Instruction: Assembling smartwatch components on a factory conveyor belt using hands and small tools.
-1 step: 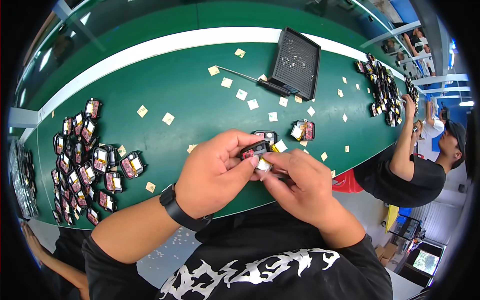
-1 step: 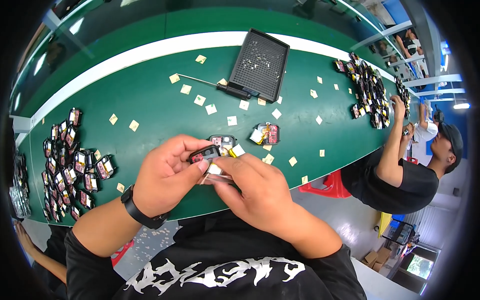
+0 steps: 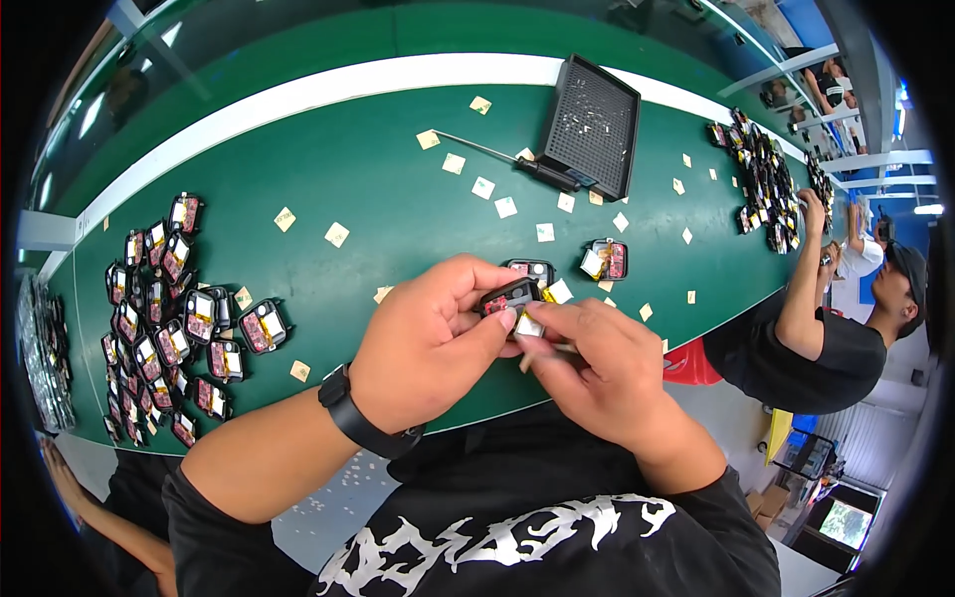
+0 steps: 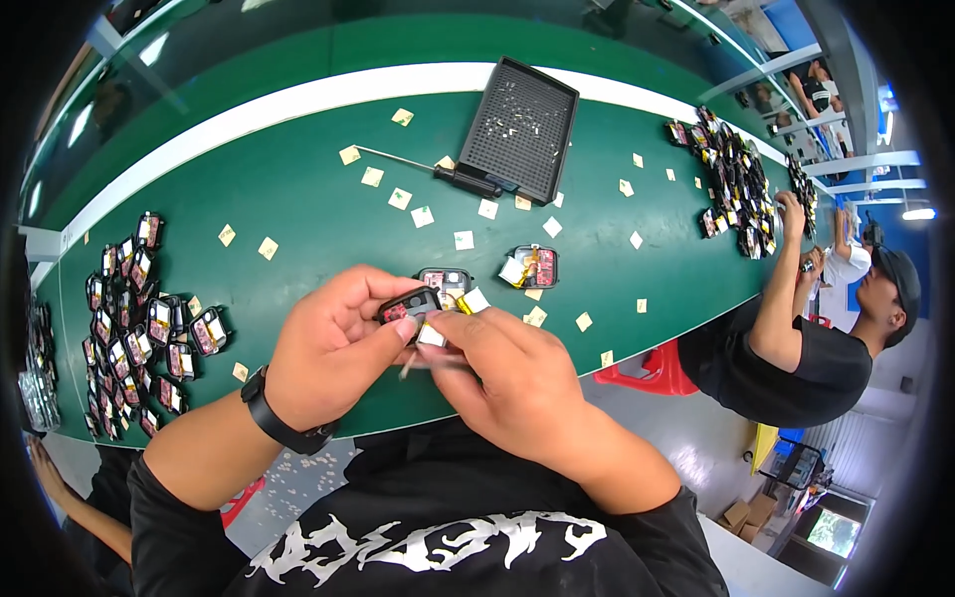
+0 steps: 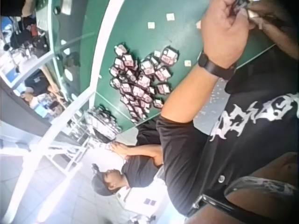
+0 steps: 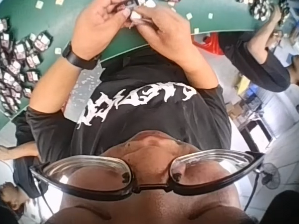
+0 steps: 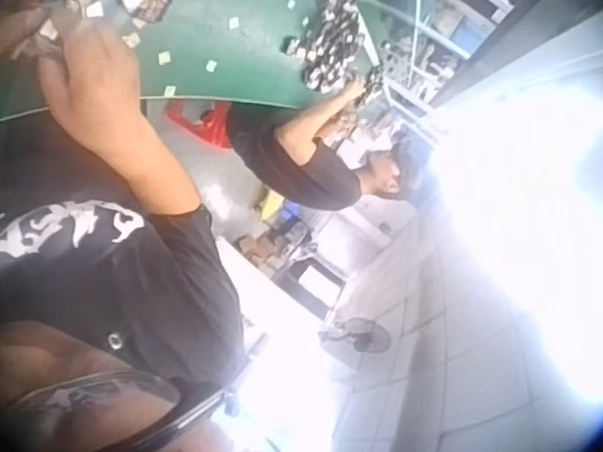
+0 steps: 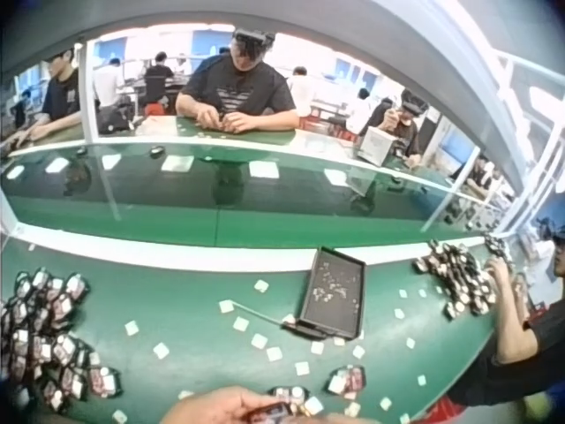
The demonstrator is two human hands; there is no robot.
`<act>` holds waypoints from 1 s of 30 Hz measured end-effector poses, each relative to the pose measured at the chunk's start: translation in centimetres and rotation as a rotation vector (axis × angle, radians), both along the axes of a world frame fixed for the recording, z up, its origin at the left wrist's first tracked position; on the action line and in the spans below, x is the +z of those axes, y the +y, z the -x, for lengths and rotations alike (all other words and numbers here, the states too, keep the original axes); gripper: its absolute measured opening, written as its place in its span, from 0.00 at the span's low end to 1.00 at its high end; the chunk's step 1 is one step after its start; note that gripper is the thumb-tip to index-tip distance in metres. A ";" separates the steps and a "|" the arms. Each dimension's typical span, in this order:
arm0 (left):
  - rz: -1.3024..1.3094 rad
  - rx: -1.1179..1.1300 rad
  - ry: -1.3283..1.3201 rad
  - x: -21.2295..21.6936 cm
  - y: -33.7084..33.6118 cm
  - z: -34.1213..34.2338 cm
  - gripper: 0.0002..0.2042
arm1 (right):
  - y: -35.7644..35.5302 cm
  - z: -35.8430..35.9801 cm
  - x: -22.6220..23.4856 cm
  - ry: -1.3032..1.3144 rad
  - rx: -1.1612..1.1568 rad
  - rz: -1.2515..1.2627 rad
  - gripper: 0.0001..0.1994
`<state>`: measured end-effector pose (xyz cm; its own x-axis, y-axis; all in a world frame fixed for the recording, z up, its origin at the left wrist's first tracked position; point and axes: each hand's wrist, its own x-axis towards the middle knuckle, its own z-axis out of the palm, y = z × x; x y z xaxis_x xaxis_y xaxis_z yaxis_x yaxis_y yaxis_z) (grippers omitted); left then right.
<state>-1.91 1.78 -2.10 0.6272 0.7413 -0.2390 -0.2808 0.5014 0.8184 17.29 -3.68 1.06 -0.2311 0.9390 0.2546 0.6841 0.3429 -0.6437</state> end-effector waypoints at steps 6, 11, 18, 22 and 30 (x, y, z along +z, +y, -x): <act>0.032 -0.014 0.021 0.5 0.2 0.1 0.14 | -0.3 0.0 -0.2 0.077 -0.101 -0.005 0.08; 0.003 -0.005 -0.006 0.0 0.1 0.1 0.12 | -0.5 0.2 0.8 0.581 -0.321 0.573 0.05; -0.020 0.003 0.012 -0.1 0.0 0.1 0.11 | -0.8 0.8 -0.2 0.537 -0.282 0.461 0.05; -0.040 0.013 0.045 0.0 0.0 0.0 0.12 | -0.7 1.7 -1.3 0.538 -0.306 0.311 0.06; -0.165 -0.011 0.008 -0.6 -0.3 0.3 0.16 | -0.1 2.0 -1.5 0.584 -0.425 0.416 0.06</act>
